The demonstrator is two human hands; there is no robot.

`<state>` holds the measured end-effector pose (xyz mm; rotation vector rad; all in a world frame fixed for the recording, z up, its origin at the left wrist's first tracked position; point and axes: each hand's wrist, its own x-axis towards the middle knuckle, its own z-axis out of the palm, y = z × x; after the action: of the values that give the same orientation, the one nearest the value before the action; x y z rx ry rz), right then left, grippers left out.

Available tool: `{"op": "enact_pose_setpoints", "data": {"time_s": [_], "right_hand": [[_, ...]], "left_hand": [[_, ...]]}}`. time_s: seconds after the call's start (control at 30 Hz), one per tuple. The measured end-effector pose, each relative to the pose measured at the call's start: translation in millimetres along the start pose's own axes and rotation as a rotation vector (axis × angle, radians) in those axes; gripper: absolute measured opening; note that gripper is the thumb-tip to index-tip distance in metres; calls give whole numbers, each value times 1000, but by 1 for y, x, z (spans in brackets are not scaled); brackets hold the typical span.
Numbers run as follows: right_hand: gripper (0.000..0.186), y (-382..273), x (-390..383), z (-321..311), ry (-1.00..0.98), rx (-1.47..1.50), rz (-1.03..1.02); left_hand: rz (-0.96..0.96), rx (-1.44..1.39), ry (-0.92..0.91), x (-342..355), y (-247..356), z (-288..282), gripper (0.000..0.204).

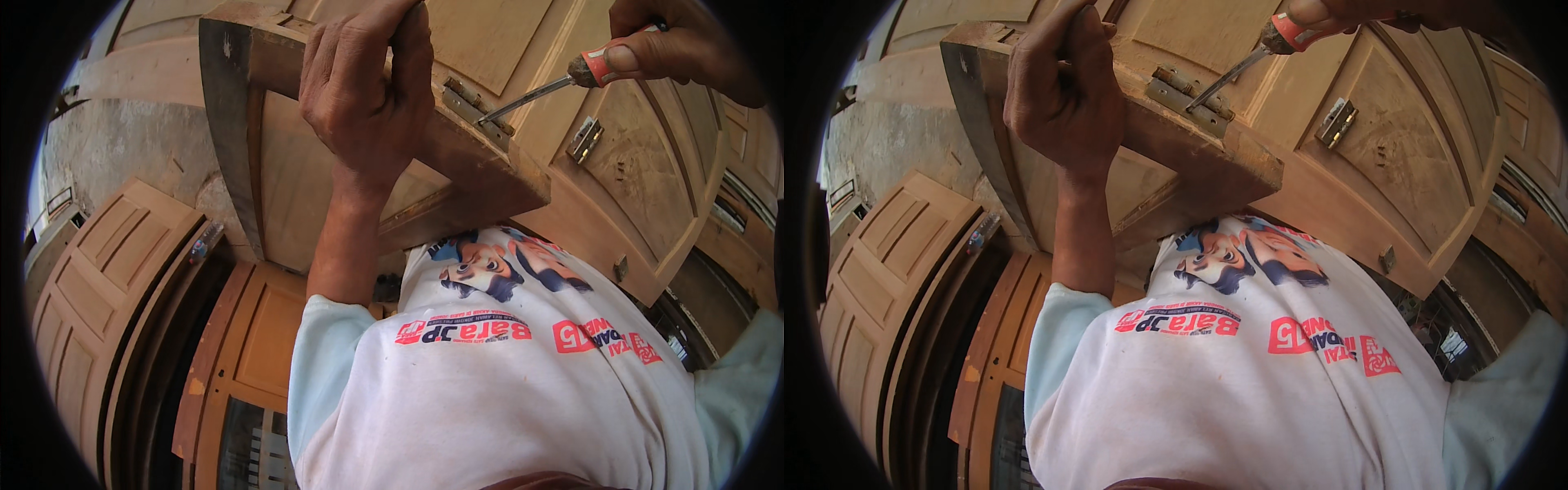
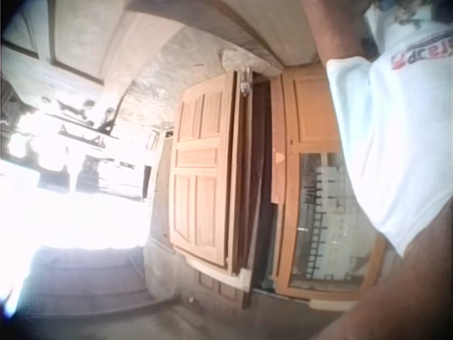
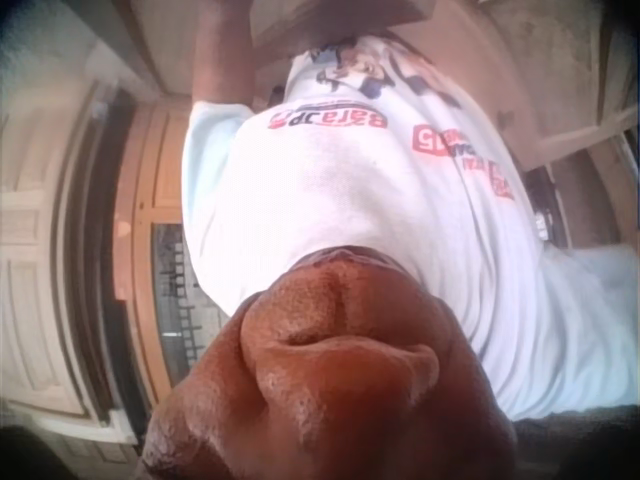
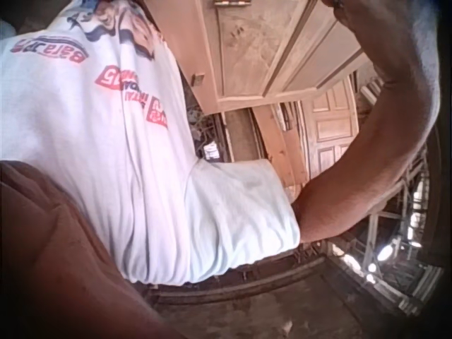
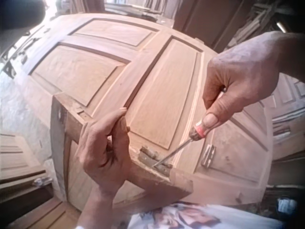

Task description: The person holds a metal hinge in place against a wooden door frame and secures it by driving screws through the hinge holes using a screwdriver.

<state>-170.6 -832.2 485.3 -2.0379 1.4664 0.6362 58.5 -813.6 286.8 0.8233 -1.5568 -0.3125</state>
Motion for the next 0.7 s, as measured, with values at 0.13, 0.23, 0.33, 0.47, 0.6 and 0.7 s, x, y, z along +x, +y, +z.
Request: {"op": "enact_pose_setpoints", "data": {"time_s": [0.13, 0.23, 0.33, 0.47, 0.6, 0.7], "right_hand": [[46, -2, -4, 1, 6, -12, 28], [46, -5, -1, 4, 37, -19, 3], [46, -7, -11, 6, 71, -23, 16], [46, -7, -36, 12, 124, 3, 59], [45, 12, -25, 45, 173, 130, -48], [54, 29, -38, 53, 112, 135, -69]], "left_hand": [[-9, 12, -25, 2, 9, -1, 18], [8, 56, -9, 1, 5, -5, 16], [-43, 100, 13, -9, 0, -1, 16], [-55, 29, -52, -10, -2, -1, 17], [130, 185, -271, -8, 9, -46, 10], [139, 211, -523, -19, 41, -58, 15]]}}
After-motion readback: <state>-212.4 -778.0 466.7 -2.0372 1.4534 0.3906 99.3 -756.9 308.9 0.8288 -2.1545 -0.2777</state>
